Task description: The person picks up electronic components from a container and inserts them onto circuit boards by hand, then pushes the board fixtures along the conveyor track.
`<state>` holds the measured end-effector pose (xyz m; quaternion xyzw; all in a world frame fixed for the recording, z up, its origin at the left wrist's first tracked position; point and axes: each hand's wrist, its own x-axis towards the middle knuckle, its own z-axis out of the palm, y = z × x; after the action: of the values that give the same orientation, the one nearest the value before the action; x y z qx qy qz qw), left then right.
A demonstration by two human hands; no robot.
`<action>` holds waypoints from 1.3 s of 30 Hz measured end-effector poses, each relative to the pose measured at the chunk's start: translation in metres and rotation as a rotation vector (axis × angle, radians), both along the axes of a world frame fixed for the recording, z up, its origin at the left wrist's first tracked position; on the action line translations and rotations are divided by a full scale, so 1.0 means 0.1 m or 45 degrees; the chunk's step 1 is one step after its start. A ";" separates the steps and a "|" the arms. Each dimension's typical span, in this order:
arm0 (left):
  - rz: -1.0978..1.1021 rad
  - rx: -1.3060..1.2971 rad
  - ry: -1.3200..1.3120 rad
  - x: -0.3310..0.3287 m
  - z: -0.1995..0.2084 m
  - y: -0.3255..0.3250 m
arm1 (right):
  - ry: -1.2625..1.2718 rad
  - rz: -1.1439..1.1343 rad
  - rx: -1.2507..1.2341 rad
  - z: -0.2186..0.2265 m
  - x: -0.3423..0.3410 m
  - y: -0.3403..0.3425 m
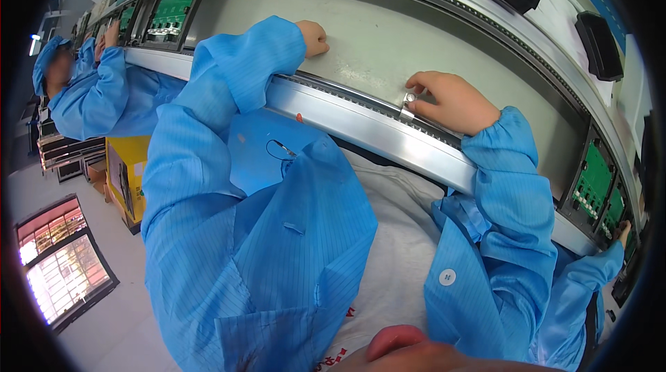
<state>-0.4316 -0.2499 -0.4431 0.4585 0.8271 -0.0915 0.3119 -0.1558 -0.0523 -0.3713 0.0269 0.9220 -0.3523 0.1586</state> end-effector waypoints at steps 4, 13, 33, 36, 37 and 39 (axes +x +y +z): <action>0.431 0.296 -0.747 -0.12 0.39 -0.04 | -0.004 0.006 0.043 0.03 -0.02 0.01; 1.017 1.772 -1.941 -0.28 1.07 -0.80 | -0.047 0.017 0.077 0.05 0.02 -0.03; 0.920 0.340 0.945 -1.03 0.87 -1.81 | -0.021 0.009 0.159 0.12 0.01 0.00; 0.762 0.136 0.964 -0.97 0.95 -1.77 | 0.147 0.047 0.272 0.17 0.03 0.00; 0.717 0.199 0.930 -0.91 0.97 -1.71 | 0.284 0.003 0.262 0.20 0.05 0.01; 0.633 0.276 0.858 -0.53 1.07 -1.49 | 0.420 -0.038 0.259 0.35 0.10 0.05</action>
<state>-0.4850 -0.3988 -0.3356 0.2200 0.9728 -0.0710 -0.0130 -0.1462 -0.0474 -0.3367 -0.0016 0.9658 -0.2593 -0.0034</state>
